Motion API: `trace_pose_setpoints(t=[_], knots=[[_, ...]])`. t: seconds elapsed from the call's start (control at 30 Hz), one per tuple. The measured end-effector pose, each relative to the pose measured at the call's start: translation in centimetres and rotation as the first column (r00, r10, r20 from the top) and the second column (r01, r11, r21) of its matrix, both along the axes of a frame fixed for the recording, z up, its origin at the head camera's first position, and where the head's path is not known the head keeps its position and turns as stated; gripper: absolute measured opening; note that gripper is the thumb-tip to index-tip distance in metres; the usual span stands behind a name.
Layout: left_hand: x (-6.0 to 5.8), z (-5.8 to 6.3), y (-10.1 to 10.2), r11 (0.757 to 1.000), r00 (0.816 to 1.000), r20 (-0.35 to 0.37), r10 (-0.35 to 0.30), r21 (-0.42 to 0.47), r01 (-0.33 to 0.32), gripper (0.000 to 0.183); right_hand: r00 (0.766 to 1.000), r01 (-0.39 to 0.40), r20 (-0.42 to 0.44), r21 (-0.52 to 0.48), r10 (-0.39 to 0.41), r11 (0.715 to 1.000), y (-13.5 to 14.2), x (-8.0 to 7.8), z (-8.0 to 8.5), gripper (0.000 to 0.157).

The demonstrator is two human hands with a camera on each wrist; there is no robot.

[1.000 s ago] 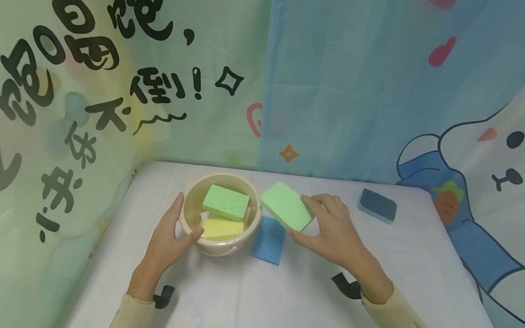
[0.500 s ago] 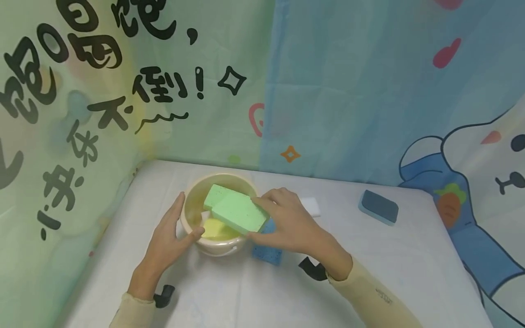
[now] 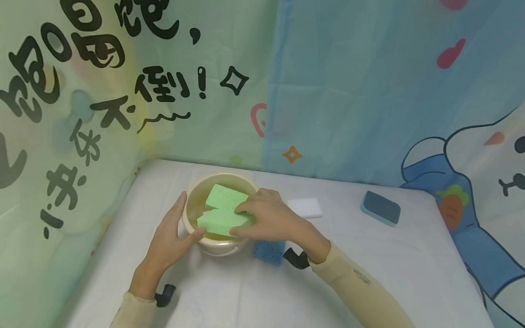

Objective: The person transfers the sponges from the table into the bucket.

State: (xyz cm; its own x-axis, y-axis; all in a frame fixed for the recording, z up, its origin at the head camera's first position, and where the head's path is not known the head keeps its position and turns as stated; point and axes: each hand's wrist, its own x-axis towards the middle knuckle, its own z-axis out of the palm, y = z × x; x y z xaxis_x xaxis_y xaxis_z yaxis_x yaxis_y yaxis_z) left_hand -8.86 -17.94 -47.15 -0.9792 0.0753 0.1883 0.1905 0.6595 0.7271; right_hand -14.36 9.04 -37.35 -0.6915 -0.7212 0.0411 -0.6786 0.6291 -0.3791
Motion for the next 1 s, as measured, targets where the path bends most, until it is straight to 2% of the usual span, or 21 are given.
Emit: trace_pose_setpoints(t=[0.17, 0.4, 0.67, 0.8, 0.9, 1.0], knots=[[0.0, 0.1, 0.1, 1.000, 1.000, 0.001, 0.002, -0.002, -0.002, 0.097, 1.000, 0.003, -0.017, 0.042, -0.003, 0.999, -1.0, -0.4, -0.4, 0.030], [0.0, 0.1, 0.1, 1.000, 1.000, 0.018, 0.006, 0.005, -0.006, 0.096, 0.998, 0.027, -0.060, 0.158, -0.018, 0.987, -3.1, -0.5, -0.4, 0.038], [0.0, 0.2, 0.1, 1.000, 1.000, 0.006, 0.005, 0.001, -0.005, 0.097, 0.996, -0.005, -0.081, 0.360, 0.037, 0.933, -3.2, -0.8, -0.4, 0.039], [0.1, 0.3, 0.2, 1.000, 1.000, 0.006, 0.005, 0.002, -0.005, 0.097, 0.998, -0.039, -0.022, 0.364, 0.051, 0.931, -2.6, -1.4, -0.3, 0.037], [0.1, 0.3, 0.3, 1.000, 1.000, 0.000, 0.003, 0.004, -0.003, 0.097, 0.998, -0.056, 0.025, 0.327, 0.050, 0.944, -2.1, -1.5, -0.1, 0.031], [0.1, 0.4, 0.3, 1.000, 1.000, -0.006, 0.005, 0.005, -0.005, 0.097, 0.998, -0.067, 0.030, 0.262, 0.061, 0.963, -1.7, -1.3, 0.2, 0.024]])
